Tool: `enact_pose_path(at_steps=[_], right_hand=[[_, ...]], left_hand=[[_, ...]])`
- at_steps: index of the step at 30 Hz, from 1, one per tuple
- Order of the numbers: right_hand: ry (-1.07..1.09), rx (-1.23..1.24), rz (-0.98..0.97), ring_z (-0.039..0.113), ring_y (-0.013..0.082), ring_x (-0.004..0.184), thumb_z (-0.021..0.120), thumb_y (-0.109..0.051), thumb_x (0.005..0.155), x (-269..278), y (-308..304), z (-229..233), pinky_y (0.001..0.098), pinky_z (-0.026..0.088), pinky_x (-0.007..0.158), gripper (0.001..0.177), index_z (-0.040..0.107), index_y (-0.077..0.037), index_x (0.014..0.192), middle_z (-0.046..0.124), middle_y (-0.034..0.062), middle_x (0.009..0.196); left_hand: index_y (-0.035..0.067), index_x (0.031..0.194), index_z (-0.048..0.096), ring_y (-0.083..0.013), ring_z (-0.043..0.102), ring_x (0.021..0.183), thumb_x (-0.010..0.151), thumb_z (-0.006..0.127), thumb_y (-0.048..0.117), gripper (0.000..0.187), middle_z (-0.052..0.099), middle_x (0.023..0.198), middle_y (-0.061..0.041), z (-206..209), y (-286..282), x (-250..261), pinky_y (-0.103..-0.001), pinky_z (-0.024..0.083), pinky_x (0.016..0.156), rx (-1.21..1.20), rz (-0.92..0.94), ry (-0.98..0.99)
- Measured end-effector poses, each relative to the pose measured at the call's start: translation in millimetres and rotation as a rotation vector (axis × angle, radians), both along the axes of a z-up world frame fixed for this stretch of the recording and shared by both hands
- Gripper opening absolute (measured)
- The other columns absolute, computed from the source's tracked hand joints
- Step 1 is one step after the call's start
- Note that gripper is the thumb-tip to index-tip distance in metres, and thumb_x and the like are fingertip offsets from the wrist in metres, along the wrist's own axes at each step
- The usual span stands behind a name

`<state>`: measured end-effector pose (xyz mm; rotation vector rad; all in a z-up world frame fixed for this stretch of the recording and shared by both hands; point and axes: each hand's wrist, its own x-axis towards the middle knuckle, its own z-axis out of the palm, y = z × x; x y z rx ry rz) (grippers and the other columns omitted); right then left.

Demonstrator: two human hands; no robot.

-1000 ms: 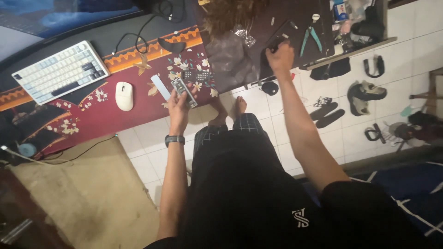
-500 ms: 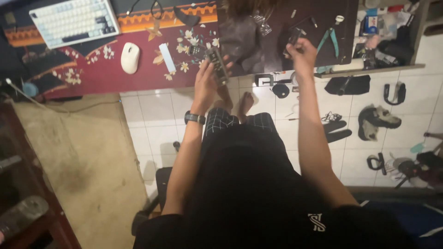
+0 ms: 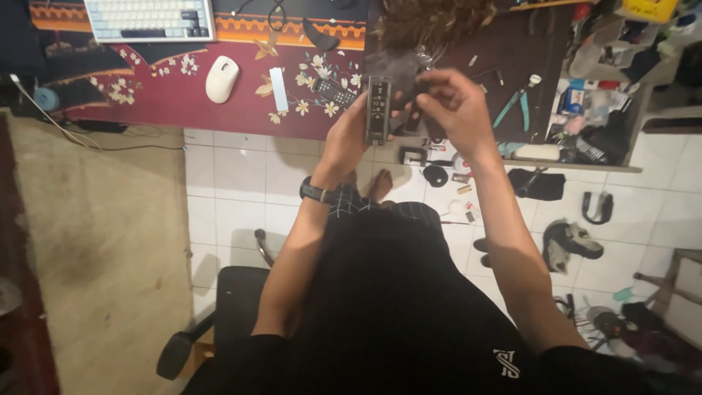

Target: Assembling or repairing a remote control by placing a circuit board and battery into a casing.

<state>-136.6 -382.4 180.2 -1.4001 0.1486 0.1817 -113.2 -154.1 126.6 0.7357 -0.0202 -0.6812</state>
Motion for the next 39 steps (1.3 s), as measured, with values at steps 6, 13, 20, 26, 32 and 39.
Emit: enact_pose_path(at_steps=[6,13,20,26,32,39], right_hand=[[-0.277,-0.212,0.018,0.072,0.0134,0.094,0.077,0.004,0.099,13.0,23.5,32.4,0.0266,0.060,0.081,0.032,0.056,0.001,0.124,0.071,0.0088,0.102],[-0.302,-0.133,-0.021,0.073,0.0142,0.090,0.066,0.004,0.104,17.7,28.9,55.8,0.0260,0.061,0.074,0.026,0.057,0.000,0.128,0.066,0.0069,0.102],[-0.192,-0.240,-0.011,0.056,0.0050,0.075,0.059,-0.008,0.112,21.6,25.5,57.7,0.0219,0.041,0.059,0.006,0.059,-0.005,0.118,0.069,-0.0029,0.095],[-0.587,-0.809,-0.092,0.050,0.0111,0.064,0.079,-0.004,0.095,18.1,53.6,79.4,0.0298,0.040,0.058,0.010,0.071,0.001,0.096,0.061,0.0066,0.080],[-0.556,-0.852,-0.092,0.050,0.0120,0.061,0.079,-0.005,0.095,16.7,58.8,77.0,0.0316,0.040,0.057,0.011,0.070,0.001,0.093,0.058,0.0055,0.074],[-0.470,-0.806,-0.100,0.049,0.0099,0.062,0.075,-0.003,0.097,17.2,60.7,60.6,0.0302,0.038,0.057,0.007,0.072,0.002,0.094,0.055,0.0043,0.072]], left_hand=[[0.003,0.161,0.034,-0.0253,0.060,0.127,0.113,0.034,0.036,0.058,0.056,0.149,-0.015,2.4,-1.3,-3.7,-0.041,0.055,0.095,-0.056,0.050,0.010],[0.003,0.163,0.030,-0.0236,0.061,0.127,0.116,0.032,0.032,0.055,0.059,0.142,-0.015,25.8,-5.4,-5.2,-0.040,0.056,0.098,-0.093,0.050,-0.074],[0.006,0.162,0.023,-0.0203,0.060,0.129,0.113,0.033,0.029,0.055,0.055,0.145,-0.012,31.3,-15.5,-13.6,-0.035,0.055,0.100,0.098,0.077,-0.153],[0.001,0.164,0.027,-0.0133,0.052,0.134,0.117,0.033,0.024,0.053,0.050,0.148,-0.009,38.7,-24.3,-18.6,-0.030,0.047,0.112,0.087,0.112,-0.204],[0.003,0.164,0.023,-0.0143,0.038,0.146,0.116,0.034,0.024,0.054,0.040,0.157,-0.009,27.0,-34.4,-24.2,-0.031,0.033,0.122,0.189,0.158,-0.291],[0.005,0.166,0.016,-0.0199,0.027,0.153,0.113,0.035,0.029,0.061,0.032,0.163,-0.013,60.2,-33.7,-36.7,-0.035,0.024,0.125,0.359,0.168,-0.279]])
